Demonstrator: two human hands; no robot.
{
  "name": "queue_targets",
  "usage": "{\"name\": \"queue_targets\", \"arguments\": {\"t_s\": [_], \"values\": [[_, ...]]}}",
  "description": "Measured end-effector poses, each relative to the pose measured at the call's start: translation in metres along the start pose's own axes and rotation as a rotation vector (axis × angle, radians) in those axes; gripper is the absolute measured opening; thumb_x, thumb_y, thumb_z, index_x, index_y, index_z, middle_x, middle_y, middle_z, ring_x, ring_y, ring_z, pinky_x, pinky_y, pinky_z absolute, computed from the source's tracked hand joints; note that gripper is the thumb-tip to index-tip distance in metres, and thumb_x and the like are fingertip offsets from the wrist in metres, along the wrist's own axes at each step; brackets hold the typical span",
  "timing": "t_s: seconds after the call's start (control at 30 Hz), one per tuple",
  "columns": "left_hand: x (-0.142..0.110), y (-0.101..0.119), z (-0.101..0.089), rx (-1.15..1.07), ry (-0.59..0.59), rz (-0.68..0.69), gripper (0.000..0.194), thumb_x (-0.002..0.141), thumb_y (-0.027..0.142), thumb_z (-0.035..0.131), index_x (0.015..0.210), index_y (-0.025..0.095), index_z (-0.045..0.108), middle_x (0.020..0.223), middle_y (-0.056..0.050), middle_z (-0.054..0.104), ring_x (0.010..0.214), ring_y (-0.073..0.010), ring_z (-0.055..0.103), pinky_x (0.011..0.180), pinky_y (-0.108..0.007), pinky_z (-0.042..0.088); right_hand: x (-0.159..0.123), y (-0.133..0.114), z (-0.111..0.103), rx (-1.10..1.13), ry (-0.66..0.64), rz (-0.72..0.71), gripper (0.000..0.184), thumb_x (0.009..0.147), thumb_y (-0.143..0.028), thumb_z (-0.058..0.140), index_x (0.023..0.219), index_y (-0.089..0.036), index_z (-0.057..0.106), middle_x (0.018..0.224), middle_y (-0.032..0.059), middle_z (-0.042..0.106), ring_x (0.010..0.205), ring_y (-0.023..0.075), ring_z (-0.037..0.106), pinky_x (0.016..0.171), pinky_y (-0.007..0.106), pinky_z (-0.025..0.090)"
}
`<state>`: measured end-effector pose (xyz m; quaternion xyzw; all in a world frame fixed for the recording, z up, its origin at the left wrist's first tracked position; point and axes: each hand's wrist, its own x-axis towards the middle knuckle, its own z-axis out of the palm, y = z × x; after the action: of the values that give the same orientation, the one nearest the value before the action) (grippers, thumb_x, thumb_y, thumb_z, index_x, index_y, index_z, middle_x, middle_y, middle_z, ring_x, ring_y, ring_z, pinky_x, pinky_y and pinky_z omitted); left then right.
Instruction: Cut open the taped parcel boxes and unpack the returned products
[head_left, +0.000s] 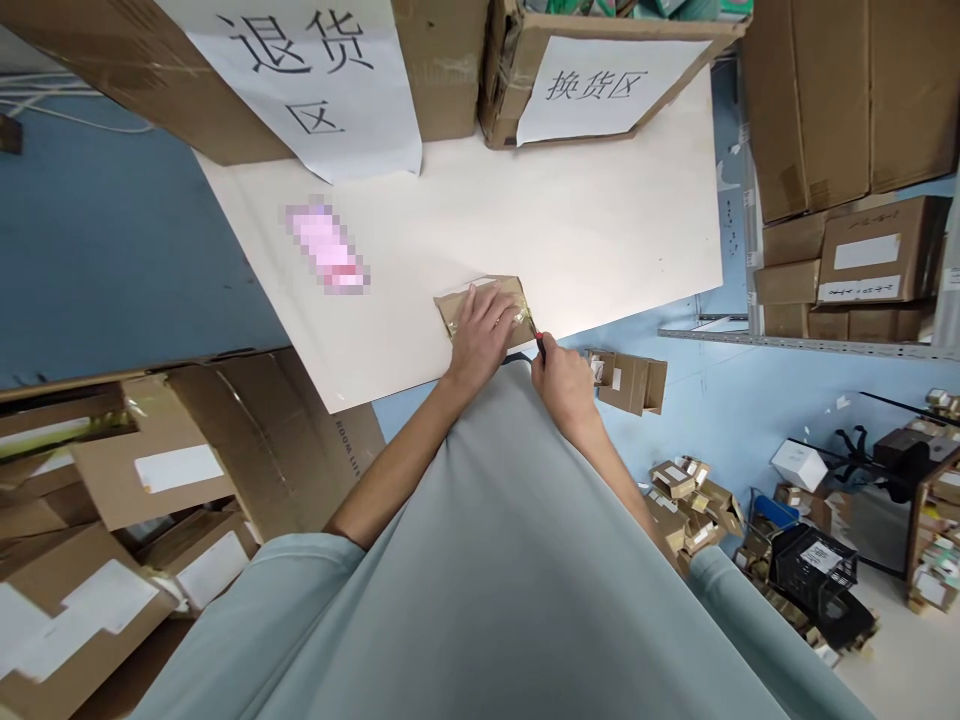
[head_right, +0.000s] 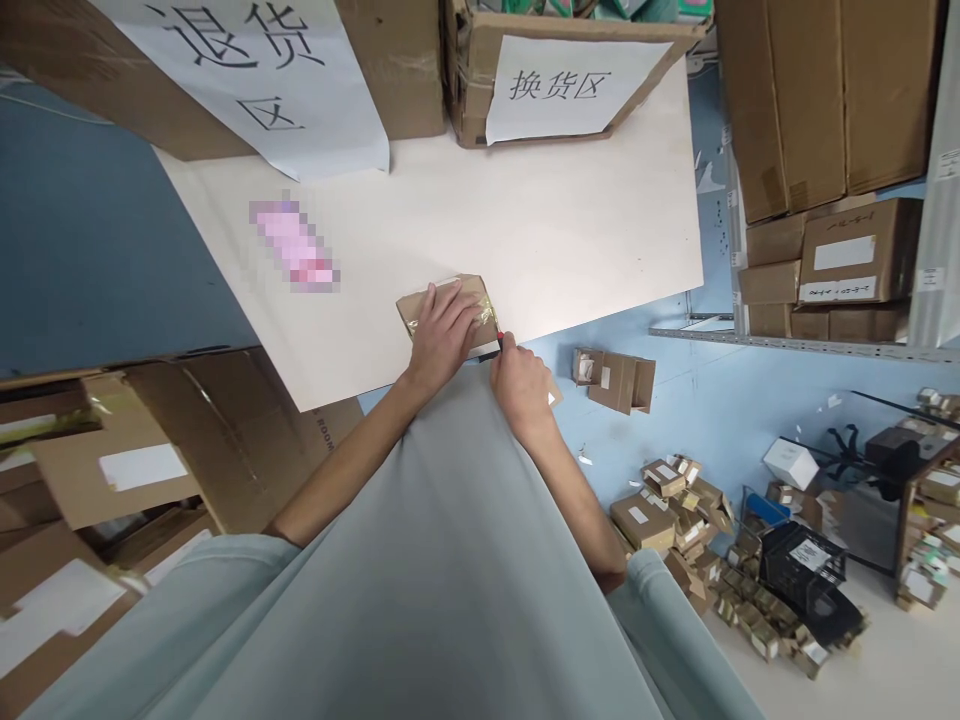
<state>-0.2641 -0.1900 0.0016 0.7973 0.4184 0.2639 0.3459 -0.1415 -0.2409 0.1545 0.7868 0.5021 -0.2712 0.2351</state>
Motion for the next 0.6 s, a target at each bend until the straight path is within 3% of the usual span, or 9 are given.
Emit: {"name": "queue_targets", "arguments": {"t_s": [0.2,0.33,0.47,0.6], "values": [[-0.002,-0.001,-0.002,0.011,0.014,0.017,0.035,0.121,0.029,0.042,0.135,0.022,0.073,0.155,-0.012,0.075,0.169,-0.0331,0.05,0.148,-0.072,0.019,-0.012,0.016,0.004,0.029,-0.04,-0.034,0.045,0.116,-0.022,0.045,0.156,-0.017,0.064,0.122,0.0181,0.086,0.113,0.0365,0.082,0.092,0.039,0.055],[0.002,-0.008,-0.009,0.005,0.019,0.011,0.036,0.121,0.032,0.044,0.139,0.023,0.073,0.157,-0.012,0.073,0.17,-0.0336,0.048,0.148,-0.072,0.015,-0.01,0.039,0.004,0.113,0.072,-0.108,0.046,0.116,-0.027,0.047,0.158,-0.021,0.065,0.113,0.0155,0.087,0.104,0.0356,0.081,0.089,0.037,0.053],[0.003,-0.012,-0.012,0.033,0.029,-0.011,0.042,0.121,0.037,0.044,0.151,0.022,0.068,0.16,-0.015,0.071,0.169,-0.0348,0.05,0.148,-0.071,0.016,0.05,0.074,0.016,0.22,0.272,-0.113,0.052,0.116,-0.03,0.042,0.164,-0.02,0.06,0.119,0.0176,0.085,0.104,0.0354,0.078,0.089,0.037,0.054],[-0.003,-0.018,-0.018,0.093,0.071,-0.024,0.048,0.121,0.039,0.043,0.16,0.021,0.063,0.163,-0.018,0.068,0.168,-0.0349,0.051,0.147,-0.069,0.023,0.145,0.105,0.038,0.217,0.26,-0.055,0.059,0.115,-0.027,0.042,0.172,-0.015,0.052,0.137,0.0235,0.077,0.117,0.0373,0.075,0.099,0.042,0.057]]}}
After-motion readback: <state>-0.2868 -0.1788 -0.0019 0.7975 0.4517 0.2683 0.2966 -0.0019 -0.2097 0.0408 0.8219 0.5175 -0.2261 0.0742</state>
